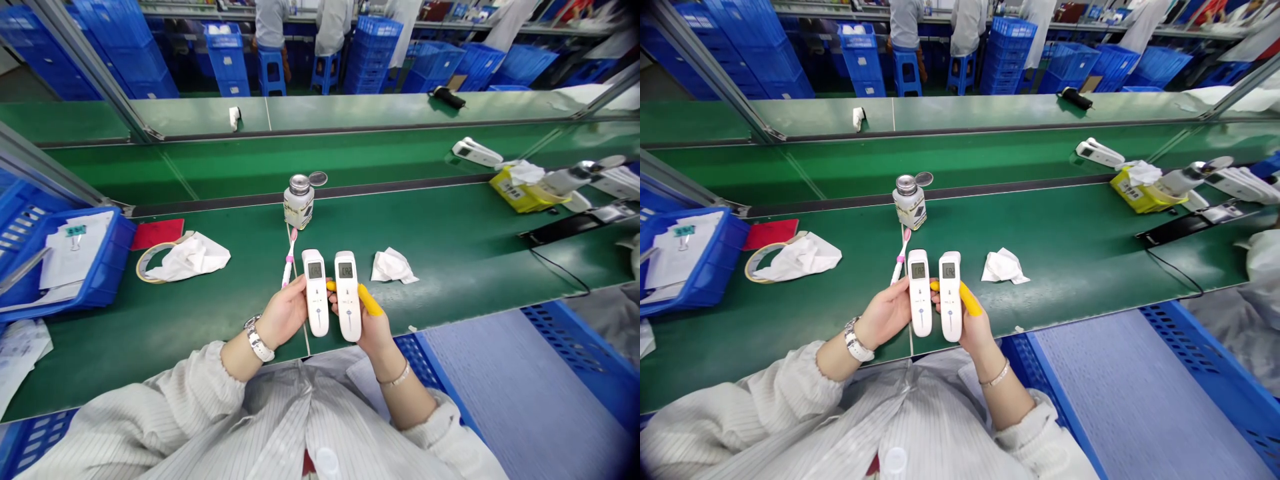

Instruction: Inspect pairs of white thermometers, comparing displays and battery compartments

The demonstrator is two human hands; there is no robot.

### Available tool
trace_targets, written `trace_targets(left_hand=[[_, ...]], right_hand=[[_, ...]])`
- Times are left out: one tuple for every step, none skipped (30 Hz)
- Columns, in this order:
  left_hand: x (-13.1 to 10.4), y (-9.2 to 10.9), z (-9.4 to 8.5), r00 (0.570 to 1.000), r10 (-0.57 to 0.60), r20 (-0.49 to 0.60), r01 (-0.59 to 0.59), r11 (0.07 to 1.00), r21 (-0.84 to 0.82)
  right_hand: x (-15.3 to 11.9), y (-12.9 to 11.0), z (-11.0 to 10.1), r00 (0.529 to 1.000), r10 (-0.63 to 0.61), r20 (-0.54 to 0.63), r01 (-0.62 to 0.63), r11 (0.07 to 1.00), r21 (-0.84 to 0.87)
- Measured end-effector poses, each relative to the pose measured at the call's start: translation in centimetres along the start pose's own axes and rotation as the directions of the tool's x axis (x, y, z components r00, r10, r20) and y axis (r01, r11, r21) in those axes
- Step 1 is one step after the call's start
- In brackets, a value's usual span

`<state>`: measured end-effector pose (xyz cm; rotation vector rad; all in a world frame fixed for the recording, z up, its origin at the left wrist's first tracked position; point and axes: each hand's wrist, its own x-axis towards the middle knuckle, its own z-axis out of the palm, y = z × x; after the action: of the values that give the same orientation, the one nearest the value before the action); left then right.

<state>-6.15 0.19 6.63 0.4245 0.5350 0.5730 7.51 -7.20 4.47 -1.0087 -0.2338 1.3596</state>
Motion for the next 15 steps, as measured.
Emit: trace_targets(left_hand=[[-0.02, 0.02, 0.03, 1.000, -0.009, 0.006, 0.009, 1.000, -0.001], [-0.03, 0.02, 0.05, 1.000, -0.021, 0.019, 0.021, 1.000, -0.003], [-0.04, 0.02, 0.06, 0.999, -0.032, 0.034, 0.033, 0.999, -0.004], [-0.05, 0.02, 0.05, 0.998, -0.042, 0.046, 0.042, 0.999, -0.004], [-0.05, 0.02, 0.03, 0.998, -0.045, 0.053, 0.045, 0.999, -0.005], [-0.05, 0.02, 0.00, 0.998, -0.043, 0.056, 0.044, 0.999, -0.005], [-0.06, 0.01, -0.03, 0.998, -0.039, 0.056, 0.039, 0.999, -0.004], [-0.06, 0.02, -0.06, 0.998, -0.036, 0.057, 0.036, 0.999, -0.001], [-0.06, 0.02, -0.07, 0.997, -0.037, 0.064, 0.037, 0.999, 0.002], [-0.07, 0.03, -0.07, 0.997, -0.039, 0.074, 0.039, 0.999, 0.006], [-0.08, 0.04, -0.05, 0.996, -0.042, 0.082, 0.041, 0.999, 0.009], [-0.09, 0.06, -0.01, 0.995, -0.043, 0.086, 0.042, 0.999, 0.011], [-0.09, 0.08, 0.04, 0.995, -0.043, 0.088, 0.043, 0.999, 0.012], [-0.09, 0.10, 0.09, 0.995, -0.046, 0.088, 0.045, 0.999, 0.015], [-0.08, 0.13, 0.14, 0.995, -0.052, 0.089, 0.050, 0.999, 0.019]], right_hand=[[-0.02, 0.02, -0.03, 1.000, -0.009, 0.008, 0.009, 1.000, -0.004], [-0.05, 0.02, -0.06, 1.000, -0.014, 0.019, 0.014, 1.000, -0.006], [-0.09, 0.01, -0.09, 0.999, -0.016, 0.028, 0.016, 1.000, -0.008], [-0.14, -0.01, -0.10, 0.999, -0.017, 0.033, 0.017, 1.000, -0.010], [-0.18, -0.04, -0.11, 0.999, -0.016, 0.034, 0.016, 1.000, -0.014], [-0.21, -0.06, -0.10, 0.999, -0.015, 0.034, 0.016, 1.000, -0.018], [-0.23, -0.09, -0.09, 0.999, -0.013, 0.037, 0.014, 1.000, -0.020], [-0.25, -0.12, -0.08, 0.999, -0.010, 0.042, 0.011, 1.000, -0.021], [-0.25, -0.14, -0.07, 0.999, -0.007, 0.048, 0.009, 1.000, -0.022], [-0.25, -0.15, -0.06, 0.999, -0.004, 0.053, 0.005, 1.000, -0.023], [-0.24, -0.15, -0.06, 0.998, 0.000, 0.056, 0.001, 1.000, -0.026], [-0.23, -0.14, -0.07, 0.998, 0.002, 0.056, -0.001, 1.000, -0.030], [-0.21, -0.13, -0.09, 0.998, 0.005, 0.055, -0.003, 0.999, -0.033], [-0.18, -0.11, -0.12, 0.998, 0.007, 0.057, -0.004, 0.999, -0.037], [-0.16, -0.08, -0.16, 0.998, 0.007, 0.059, -0.005, 0.999, -0.039]])
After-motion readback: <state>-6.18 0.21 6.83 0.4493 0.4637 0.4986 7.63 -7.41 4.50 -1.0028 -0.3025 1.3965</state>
